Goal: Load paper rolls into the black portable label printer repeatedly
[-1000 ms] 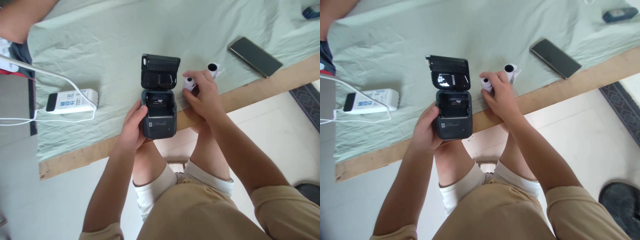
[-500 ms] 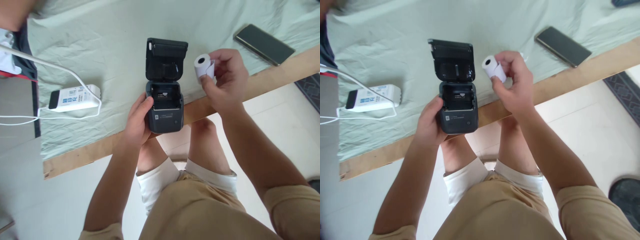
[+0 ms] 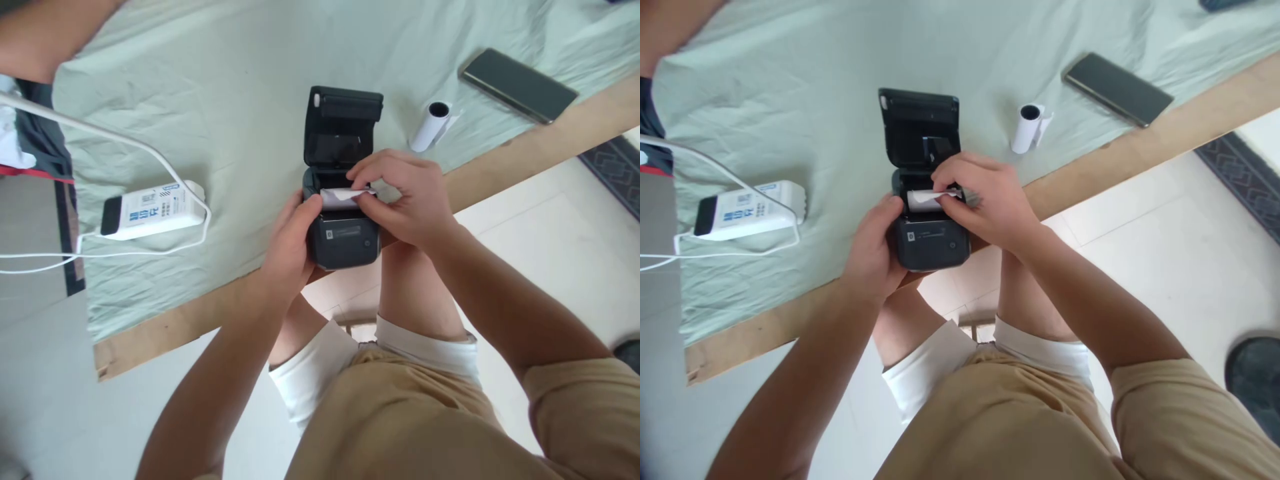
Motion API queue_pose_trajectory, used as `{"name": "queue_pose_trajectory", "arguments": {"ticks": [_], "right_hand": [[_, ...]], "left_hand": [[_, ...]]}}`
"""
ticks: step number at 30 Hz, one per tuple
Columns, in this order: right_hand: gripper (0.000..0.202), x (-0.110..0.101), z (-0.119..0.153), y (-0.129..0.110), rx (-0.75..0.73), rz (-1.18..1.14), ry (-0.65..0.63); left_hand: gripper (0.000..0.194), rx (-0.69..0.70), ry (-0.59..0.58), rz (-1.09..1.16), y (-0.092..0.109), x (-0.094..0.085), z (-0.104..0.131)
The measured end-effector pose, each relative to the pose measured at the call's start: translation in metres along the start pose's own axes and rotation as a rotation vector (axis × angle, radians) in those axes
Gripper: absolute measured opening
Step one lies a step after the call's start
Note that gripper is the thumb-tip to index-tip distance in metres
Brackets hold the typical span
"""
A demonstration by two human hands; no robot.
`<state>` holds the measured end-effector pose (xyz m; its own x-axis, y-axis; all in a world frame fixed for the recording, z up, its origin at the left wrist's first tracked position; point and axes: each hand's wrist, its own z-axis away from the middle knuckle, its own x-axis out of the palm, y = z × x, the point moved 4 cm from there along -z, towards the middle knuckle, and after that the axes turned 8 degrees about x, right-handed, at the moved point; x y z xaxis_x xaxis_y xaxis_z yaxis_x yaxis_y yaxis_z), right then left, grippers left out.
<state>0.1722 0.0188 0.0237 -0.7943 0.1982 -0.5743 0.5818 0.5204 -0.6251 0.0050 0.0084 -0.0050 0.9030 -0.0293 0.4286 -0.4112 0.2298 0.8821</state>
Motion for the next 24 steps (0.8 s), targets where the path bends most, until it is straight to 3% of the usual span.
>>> {"name": "queue_pose_trajectory", "arguments": {"ticks": [6, 12, 16, 20, 24], "right_hand": [[0.012, -0.003, 0.004, 0.013, 0.007, -0.067, 0.062], [0.004, -0.004, 0.0, 0.013, -0.123, -0.267, 0.01], [0.006, -0.001, 0.002, 0.005, -0.244, -0.199, 0.044], [0.011, 0.003, 0.005, 0.001, -0.248, -0.103, 0.012], [0.019, -0.006, 0.01, 0.0, -0.262, -0.204, 0.06]], "left_hand": [[0.03, -0.096, -0.088, -0.012, 0.006, 0.005, -0.004], [0.03, -0.081, -0.09, 0.011, 0.002, 0.004, -0.005], [0.047, -0.038, -0.115, 0.019, 0.003, 0.001, -0.008], [0.074, -0.045, -0.151, -0.043, 0.007, -0.002, -0.007], [0.073, -0.036, -0.171, -0.125, 0.014, 0.001, -0.003]]}}
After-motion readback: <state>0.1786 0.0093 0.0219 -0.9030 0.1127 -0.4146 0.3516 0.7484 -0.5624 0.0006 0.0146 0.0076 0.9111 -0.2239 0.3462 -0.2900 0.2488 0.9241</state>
